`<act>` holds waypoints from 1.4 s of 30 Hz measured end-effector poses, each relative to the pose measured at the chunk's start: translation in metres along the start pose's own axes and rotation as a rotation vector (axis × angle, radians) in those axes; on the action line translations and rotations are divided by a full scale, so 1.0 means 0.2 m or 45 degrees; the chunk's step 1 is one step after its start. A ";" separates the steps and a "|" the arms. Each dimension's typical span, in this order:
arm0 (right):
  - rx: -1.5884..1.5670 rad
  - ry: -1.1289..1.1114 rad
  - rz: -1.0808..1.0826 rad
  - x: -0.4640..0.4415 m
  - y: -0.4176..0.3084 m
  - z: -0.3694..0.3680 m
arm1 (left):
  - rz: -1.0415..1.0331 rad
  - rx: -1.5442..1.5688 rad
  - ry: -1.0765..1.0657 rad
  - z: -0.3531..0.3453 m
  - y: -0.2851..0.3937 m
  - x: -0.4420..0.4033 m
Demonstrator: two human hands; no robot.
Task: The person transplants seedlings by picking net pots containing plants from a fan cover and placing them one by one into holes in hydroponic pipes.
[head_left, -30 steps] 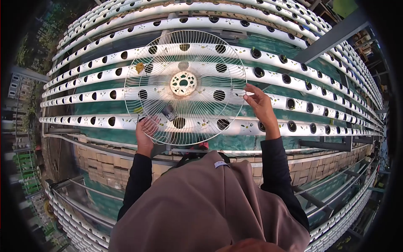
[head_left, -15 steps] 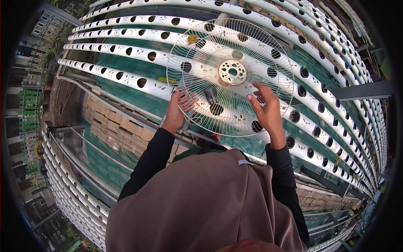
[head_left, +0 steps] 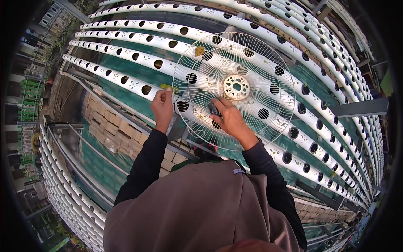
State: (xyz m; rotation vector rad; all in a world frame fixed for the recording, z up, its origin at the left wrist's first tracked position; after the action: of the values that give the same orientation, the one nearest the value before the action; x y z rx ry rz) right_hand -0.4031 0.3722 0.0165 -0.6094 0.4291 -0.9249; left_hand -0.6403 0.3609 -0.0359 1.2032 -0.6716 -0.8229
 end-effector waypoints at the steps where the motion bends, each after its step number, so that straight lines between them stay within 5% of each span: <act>1: -0.004 0.035 0.028 0.01 0.03 -0.02 | -0.248 -0.382 0.012 -0.01 0.14 -0.04; 2: -0.005 0.041 0.034 0.01 0.03 -0.03 | -0.256 -0.384 0.016 -0.03 0.20 -0.09; 6: 0.038 0.096 0.082 0.03 0.04 -0.04 | -1.130 -0.846 -0.239 -0.38 0.50 -0.16; 10: 0.003 0.097 0.054 0.02 0.05 -0.04 | -1.355 -1.196 -0.480 -0.67 0.50 -0.28; 12: -0.039 0.100 0.059 0.03 0.06 -0.03 | -1.698 -1.462 -0.433 -0.77 0.45 -0.31; 16: -0.086 0.099 0.063 0.03 0.07 -0.03 | -1.641 -1.544 -0.617 -0.85 0.40 -0.37; 24: -0.105 0.064 0.079 0.03 0.08 -0.03 | -1.556 -1.204 -0.468 -0.75 0.51 -0.36; 27: -0.103 0.066 0.068 0.03 0.08 -0.03 | -0.466 -0.150 -0.519 -0.66 0.37 -0.49; 28: -0.110 0.090 0.068 0.03 0.08 -0.02 | -0.463 -0.154 -0.515 -0.65 0.39 -0.47; 30: -0.121 0.107 0.078 0.03 0.07 -0.02 | 0.437 0.877 -0.722 -0.70 0.26 -0.36; 38: -0.095 0.115 0.077 0.02 0.07 -0.02 | 0.809 1.402 -0.964 -0.68 0.28 -0.04; 42: -0.069 0.094 0.088 0.02 0.06 -0.04 | 0.747 1.394 -0.820 -0.55 0.21 0.04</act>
State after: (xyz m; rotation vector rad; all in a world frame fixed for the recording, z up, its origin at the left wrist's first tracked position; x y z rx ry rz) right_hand -0.3979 0.3721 0.0029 -0.6073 0.5393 -0.8740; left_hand -0.5377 0.4195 -0.0206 1.5411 -2.0675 -0.2763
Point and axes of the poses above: each hand's wrist, its own x-axis away from the middle knuckle, its own z-axis out of the back of the hand, y = z × x, the point moved 8 cm from there along -x, towards the middle knuckle, and after that the axes turned 3 degrees about -z, right-handed, at the moved point
